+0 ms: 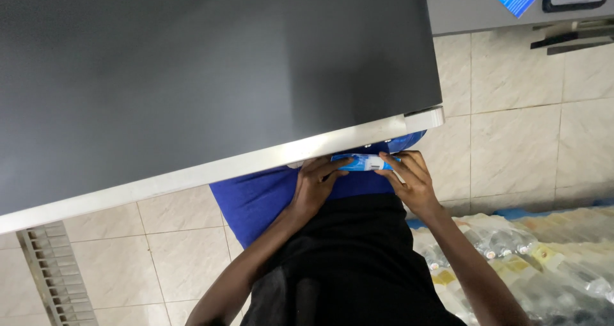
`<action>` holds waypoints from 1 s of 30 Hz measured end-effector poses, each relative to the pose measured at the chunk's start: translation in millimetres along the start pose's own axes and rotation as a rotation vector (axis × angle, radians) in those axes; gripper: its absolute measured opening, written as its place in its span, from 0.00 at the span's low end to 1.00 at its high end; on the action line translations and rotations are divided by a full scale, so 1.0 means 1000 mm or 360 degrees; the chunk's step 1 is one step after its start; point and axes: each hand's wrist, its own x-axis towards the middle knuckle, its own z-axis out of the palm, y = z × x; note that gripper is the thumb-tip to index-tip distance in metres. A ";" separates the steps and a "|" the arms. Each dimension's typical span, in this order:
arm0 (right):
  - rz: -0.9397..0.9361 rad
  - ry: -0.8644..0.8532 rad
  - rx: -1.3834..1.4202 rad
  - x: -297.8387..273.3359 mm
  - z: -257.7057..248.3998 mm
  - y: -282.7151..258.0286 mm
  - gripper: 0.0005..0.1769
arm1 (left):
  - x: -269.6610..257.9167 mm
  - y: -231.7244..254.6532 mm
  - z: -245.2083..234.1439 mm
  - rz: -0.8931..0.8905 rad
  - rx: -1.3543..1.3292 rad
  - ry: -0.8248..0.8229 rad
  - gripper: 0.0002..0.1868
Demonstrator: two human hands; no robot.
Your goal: Picking individual blue labels from a stack and placing them onto a moving conveyor belt.
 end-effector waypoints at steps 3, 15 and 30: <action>0.0024 -0.0039 0.0019 -0.004 0.001 0.006 0.22 | 0.004 0.007 0.000 -0.0003 -0.0014 0.0024 0.18; 0.0045 -0.0296 -0.0244 -0.016 -0.004 0.010 0.15 | 0.004 -0.022 -0.009 0.0487 0.0839 -0.0291 0.28; -0.0180 -0.0439 -0.0362 -0.018 -0.001 0.015 0.13 | 0.008 0.010 -0.011 0.1087 0.1937 -0.0647 0.09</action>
